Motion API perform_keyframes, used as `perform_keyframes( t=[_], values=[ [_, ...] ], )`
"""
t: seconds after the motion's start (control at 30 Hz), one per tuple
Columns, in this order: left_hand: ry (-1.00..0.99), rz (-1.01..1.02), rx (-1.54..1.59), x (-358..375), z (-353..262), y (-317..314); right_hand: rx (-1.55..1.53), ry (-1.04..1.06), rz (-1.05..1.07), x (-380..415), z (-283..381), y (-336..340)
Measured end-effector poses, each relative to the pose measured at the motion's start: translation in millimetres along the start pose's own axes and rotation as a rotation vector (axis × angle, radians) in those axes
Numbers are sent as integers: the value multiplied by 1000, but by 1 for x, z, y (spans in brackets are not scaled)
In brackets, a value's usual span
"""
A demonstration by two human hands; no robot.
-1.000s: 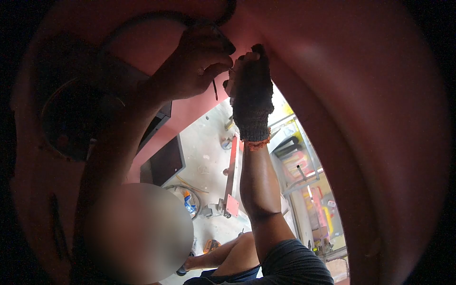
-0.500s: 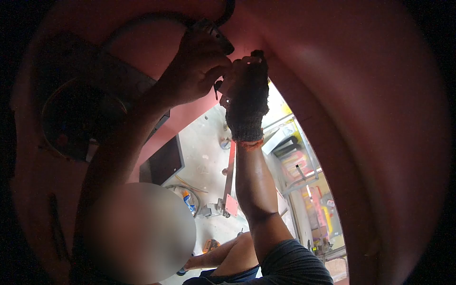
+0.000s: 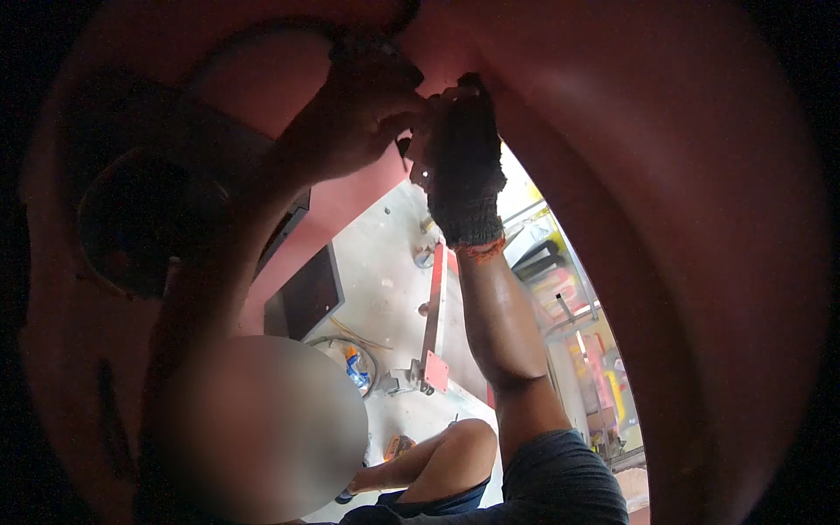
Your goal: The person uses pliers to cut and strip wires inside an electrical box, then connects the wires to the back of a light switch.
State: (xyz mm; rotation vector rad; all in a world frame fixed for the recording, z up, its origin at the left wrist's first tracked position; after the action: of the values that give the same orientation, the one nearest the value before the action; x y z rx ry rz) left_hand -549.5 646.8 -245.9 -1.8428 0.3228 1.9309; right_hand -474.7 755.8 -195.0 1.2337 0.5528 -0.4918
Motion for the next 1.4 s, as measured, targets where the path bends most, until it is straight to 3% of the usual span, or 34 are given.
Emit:
perform_keyframes(
  t=[0.07,0.1,0.13,0.2,0.23,0.3,0.43,0.6,0.63,0.7,0.73,0.8,0.83,0.9,0.93,1.0,1.13,1.2,1.33,1.4],
  values=[
    [44,-21,68,-3,-1,1,1200,543,-116,8,53,-9],
    [81,-44,123,-5,2,4,1065,434,-6,0,44,-6],
    [81,-44,119,-5,1,4,1062,437,-7,3,52,-8],
    [148,-157,304,-4,8,10,627,154,-23,4,58,3],
    [144,-158,302,-5,7,10,628,158,-25,4,59,2],
    [8,-214,131,-8,-5,18,-653,-251,-24,4,27,-1],
    [-20,-171,55,-4,-7,5,-401,-223,105,1,-7,-1],
    [-11,-205,105,-3,-10,10,955,371,-239,2,54,-11],
    [-8,-197,113,-4,-11,11,956,359,-240,3,63,-6],
    [16,-11,122,-9,-6,6,197,-259,71,-1,34,-2],
    [16,-14,115,-12,-6,15,195,-253,75,1,39,-6],
    [-12,53,-85,-15,-9,23,251,-239,-198,9,49,9],
    [-11,53,-86,-14,-4,28,250,-239,-198,11,43,13],
    [272,207,265,-10,29,28,695,51,-126,10,46,12],
    [272,205,256,-13,27,30,690,59,-126,10,44,9],
    [325,386,16,-16,29,22,600,34,-216,12,41,12],
    [267,305,85,-13,28,29,498,45,-220,15,41,16],
    [101,143,62,-12,18,45,151,-105,-149,13,22,15],
    [60,83,9,4,5,45,448,63,-266,5,25,29],
    [359,137,133,23,16,29,244,-153,-221,1,16,30]
  ],
)
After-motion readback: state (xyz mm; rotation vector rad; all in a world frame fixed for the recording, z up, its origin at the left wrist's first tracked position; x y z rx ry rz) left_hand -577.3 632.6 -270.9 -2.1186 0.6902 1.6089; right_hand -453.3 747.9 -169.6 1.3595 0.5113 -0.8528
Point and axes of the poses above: each hand's wrist, its own x-axis away from the middle knuckle, its own y-axis out of the back of the hand, z = x × y, the point moved 8 cm from there along -x, towards the middle knuckle, and after that the axes turned 13 degrees about x, right-handed, at the moved point
